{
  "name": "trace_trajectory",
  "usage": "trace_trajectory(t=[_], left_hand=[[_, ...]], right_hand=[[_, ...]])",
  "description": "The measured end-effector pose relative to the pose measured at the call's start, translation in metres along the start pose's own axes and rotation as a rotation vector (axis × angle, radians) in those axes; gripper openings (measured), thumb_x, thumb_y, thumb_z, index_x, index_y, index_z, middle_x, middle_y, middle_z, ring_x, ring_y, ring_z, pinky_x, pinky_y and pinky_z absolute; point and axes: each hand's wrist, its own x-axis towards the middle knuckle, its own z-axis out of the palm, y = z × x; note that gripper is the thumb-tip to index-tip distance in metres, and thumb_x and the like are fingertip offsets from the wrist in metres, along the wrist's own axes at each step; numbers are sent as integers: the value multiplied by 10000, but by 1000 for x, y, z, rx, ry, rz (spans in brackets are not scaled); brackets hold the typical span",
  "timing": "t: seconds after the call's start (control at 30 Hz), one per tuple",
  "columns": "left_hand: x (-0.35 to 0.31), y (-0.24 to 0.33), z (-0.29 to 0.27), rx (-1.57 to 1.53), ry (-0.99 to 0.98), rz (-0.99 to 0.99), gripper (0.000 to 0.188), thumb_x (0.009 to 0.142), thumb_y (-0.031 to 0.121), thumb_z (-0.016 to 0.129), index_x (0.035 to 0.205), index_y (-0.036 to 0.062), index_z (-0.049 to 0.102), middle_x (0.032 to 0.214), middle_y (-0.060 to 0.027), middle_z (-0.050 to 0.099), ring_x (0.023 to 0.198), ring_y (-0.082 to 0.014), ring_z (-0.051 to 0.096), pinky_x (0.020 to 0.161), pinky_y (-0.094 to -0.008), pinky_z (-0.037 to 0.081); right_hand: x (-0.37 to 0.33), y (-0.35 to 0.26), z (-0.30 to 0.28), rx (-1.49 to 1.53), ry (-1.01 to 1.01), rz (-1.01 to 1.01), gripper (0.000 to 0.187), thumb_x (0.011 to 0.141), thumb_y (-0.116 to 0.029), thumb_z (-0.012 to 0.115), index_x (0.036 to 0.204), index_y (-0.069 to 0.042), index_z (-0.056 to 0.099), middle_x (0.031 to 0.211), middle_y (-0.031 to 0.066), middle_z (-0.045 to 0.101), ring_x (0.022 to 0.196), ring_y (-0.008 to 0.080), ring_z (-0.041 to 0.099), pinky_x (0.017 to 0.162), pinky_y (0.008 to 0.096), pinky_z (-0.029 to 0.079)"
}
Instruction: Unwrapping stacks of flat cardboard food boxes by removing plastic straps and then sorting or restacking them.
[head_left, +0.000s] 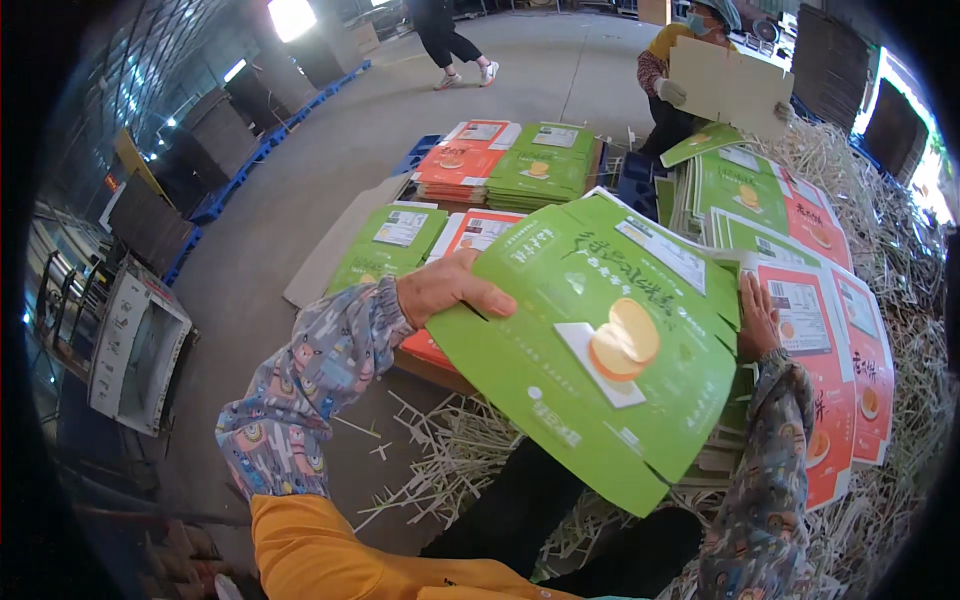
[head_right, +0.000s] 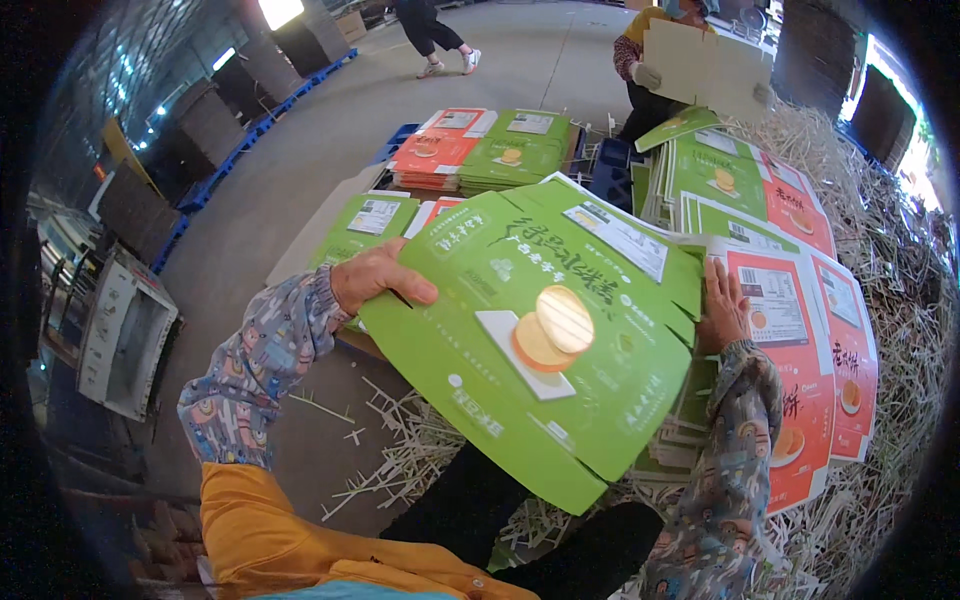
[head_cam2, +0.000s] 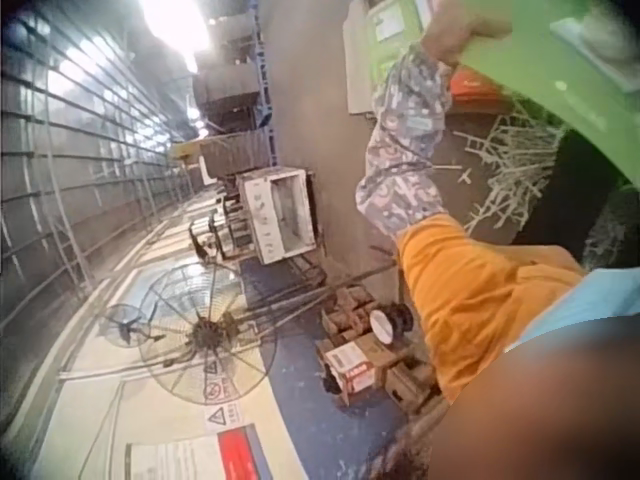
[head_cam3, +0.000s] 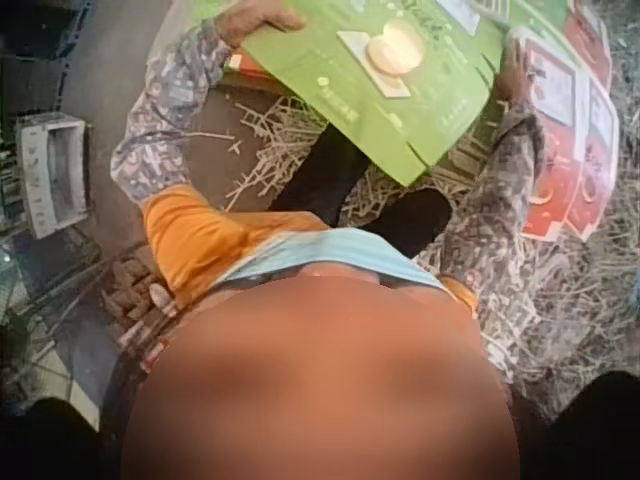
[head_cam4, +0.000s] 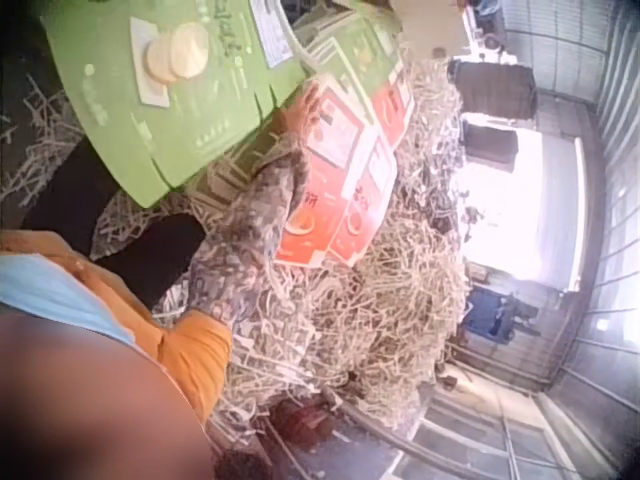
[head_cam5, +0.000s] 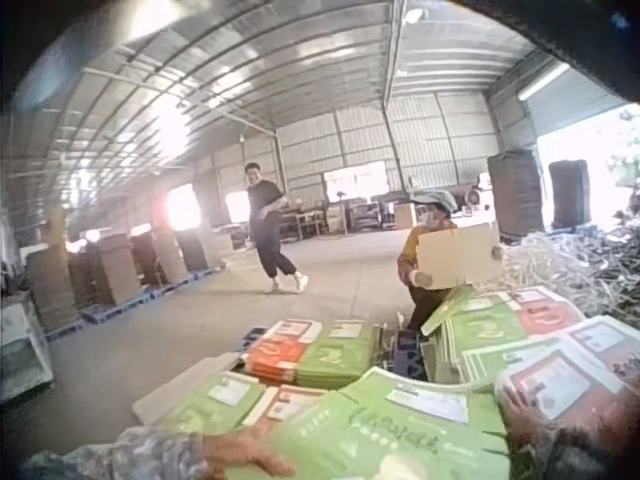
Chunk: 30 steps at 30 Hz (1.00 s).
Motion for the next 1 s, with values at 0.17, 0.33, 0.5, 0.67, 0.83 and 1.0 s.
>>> trace_trajectory(t=[0.17, 0.33, 0.5, 0.67, 0.83, 1.0], left_hand=[[-8, 17, 14, 25, -46, -14, 433, 667, 63, 658, 1073, -7, 528, 938, -86, 605, 791, -143, 590, 699, -262, 481], [-17, 17, 9, 98, 32, -90, 442, 652, 67, 679, 1061, -10, 531, 918, -79, 611, 788, -133, 588, 690, -257, 480], [-40, 39, -22, 389, 42, -149, 378, 662, 111, 692, 1000, -8, 568, 828, -66, 623, 715, -114, 591, 648, -251, 482], [-122, 36, -47, 479, 94, -297, 370, 640, 102, 707, 965, -26, 586, 833, -85, 631, 714, -132, 597, 641, -267, 478], [-181, 0, -65, 473, 120, -388, 374, 628, 63, 705, 970, -37, 591, 867, -101, 636, 740, -160, 605, 664, -280, 482], [-236, -28, -63, 212, 362, -210, 368, 623, 65, 689, 967, -23, 592, 837, -78, 631, 712, -147, 594, 647, -265, 477]], right_hand=[[11, -8, 6, -116, 28, -23, 664, 800, -362, 468, 1360, -217, 143, 1419, 5, 151, 1266, 347, 200, 954, 597, 155], [20, -1, 21, -72, 93, 152, 551, 868, -339, 365, 1360, -244, 136, 1417, -3, 155, 1252, 367, 217, 974, 567, 152], [36, 19, 35, -196, 65, 258, 489, 880, -345, 326, 1343, -235, 213, 1403, -9, 200, 1249, 356, 233, 982, 546, 165], [43, 17, 32, -231, -49, 298, 465, 879, -332, 331, 1327, -233, 254, 1403, -10, 200, 1245, 343, 239, 967, 559, 194], [31, 4, 21, -111, -6, 269, 374, 806, -169, 410, 1175, -145, 463, 1402, 24, 191, 1262, 291, 197, 971, 509, 231], [41, 11, 18, -129, -90, 274, 488, 820, -373, 403, 1275, -212, 335, 1389, 38, 229, 1250, 336, 230, 977, 531, 210]])
